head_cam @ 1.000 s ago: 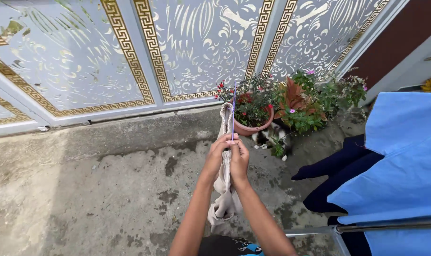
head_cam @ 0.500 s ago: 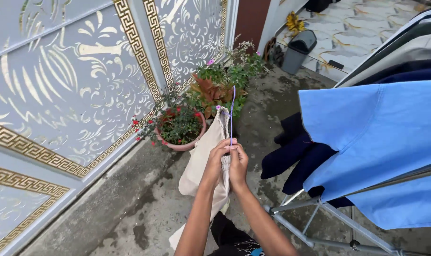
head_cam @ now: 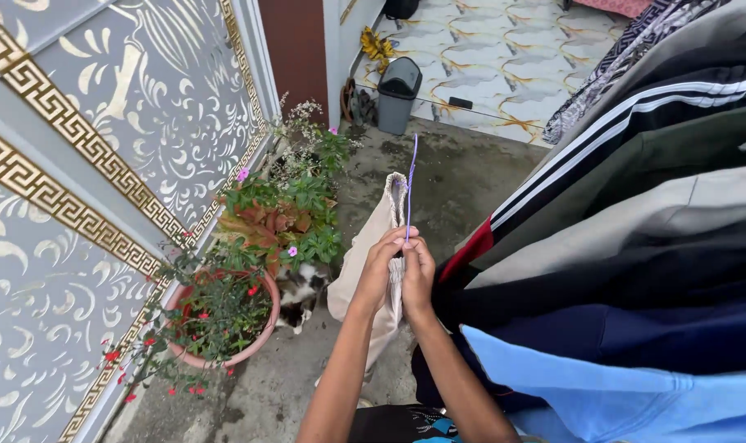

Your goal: The person is hanging various pieces of clothing onto hangers and placing them on a drying rack outdoors.

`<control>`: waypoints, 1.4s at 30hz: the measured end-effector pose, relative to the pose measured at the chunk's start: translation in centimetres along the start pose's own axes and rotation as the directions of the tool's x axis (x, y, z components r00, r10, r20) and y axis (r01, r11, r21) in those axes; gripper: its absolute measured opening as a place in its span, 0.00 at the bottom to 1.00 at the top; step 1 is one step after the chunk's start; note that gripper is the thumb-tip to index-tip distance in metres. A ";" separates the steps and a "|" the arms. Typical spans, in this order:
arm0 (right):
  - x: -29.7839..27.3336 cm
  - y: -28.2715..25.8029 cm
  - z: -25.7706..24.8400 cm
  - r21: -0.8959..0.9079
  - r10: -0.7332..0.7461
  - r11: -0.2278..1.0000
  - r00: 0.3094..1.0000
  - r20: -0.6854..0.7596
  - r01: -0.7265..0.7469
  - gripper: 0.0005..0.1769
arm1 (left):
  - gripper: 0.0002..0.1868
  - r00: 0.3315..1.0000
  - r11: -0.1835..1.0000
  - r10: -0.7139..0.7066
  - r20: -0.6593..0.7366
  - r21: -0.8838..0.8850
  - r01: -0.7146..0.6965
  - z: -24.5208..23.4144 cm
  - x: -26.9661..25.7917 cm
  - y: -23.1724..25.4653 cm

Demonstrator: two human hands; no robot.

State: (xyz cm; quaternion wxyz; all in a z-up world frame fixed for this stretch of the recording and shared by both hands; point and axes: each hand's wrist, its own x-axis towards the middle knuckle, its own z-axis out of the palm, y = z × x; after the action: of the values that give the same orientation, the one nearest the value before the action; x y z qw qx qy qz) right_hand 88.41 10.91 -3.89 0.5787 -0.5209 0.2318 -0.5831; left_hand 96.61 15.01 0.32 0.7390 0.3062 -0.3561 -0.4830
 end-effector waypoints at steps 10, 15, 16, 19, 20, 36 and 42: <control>10.1 0.8 -4.0 -0.105 -0.125 0.989 0.967 -0.224 0.104 0.10 | 0.19 0.954 0.992 -0.126 0.271 0.016 0.127 1.9 13.2 -4.5; 15.4 1.9 -5.4 -0.295 -0.273 0.943 0.870 -0.411 0.157 0.09 | 0.19 0.849 0.953 -0.287 0.445 0.041 0.301 3.3 20.2 -5.4; 16.4 2.1 -5.5 -0.311 -0.290 0.937 0.851 -0.438 0.160 0.09 | 0.19 0.827 0.946 -0.302 0.474 0.045 0.320 3.4 21.5 -5.8; 20.4 2.3 -6.1 -0.349 -0.353 0.920 0.767 -0.537 0.179 0.09 | 0.19 0.745 0.929 -0.323 0.584 0.046 0.367 4.4 26.4 -7.7; 21.6 2.1 -6.0 -0.375 -0.382 0.908 0.736 -0.559 0.186 0.09 | 0.19 0.730 0.938 -0.293 0.618 0.040 0.343 4.6 27.7 -8.0; 34.9 -4.0 -6.5 -0.639 -0.621 0.749 0.518 -0.588 0.172 0.13 | 0.20 0.382 0.932 -0.198 0.903 0.052 0.359 12.9 43.1 -10.2; 37.5 -7.4 -11.1 -0.830 -0.759 0.541 0.506 -0.410 0.138 0.14 | 0.22 0.300 0.946 -0.055 0.952 -0.047 0.322 18.6 46.5 -10.1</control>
State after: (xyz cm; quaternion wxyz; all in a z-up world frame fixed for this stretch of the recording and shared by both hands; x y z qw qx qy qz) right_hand 83.48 -25.47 11.39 -0.0107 -0.4578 0.4882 -0.7430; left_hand 89.34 -33.81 13.41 0.3616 -0.0787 -0.6207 -0.6913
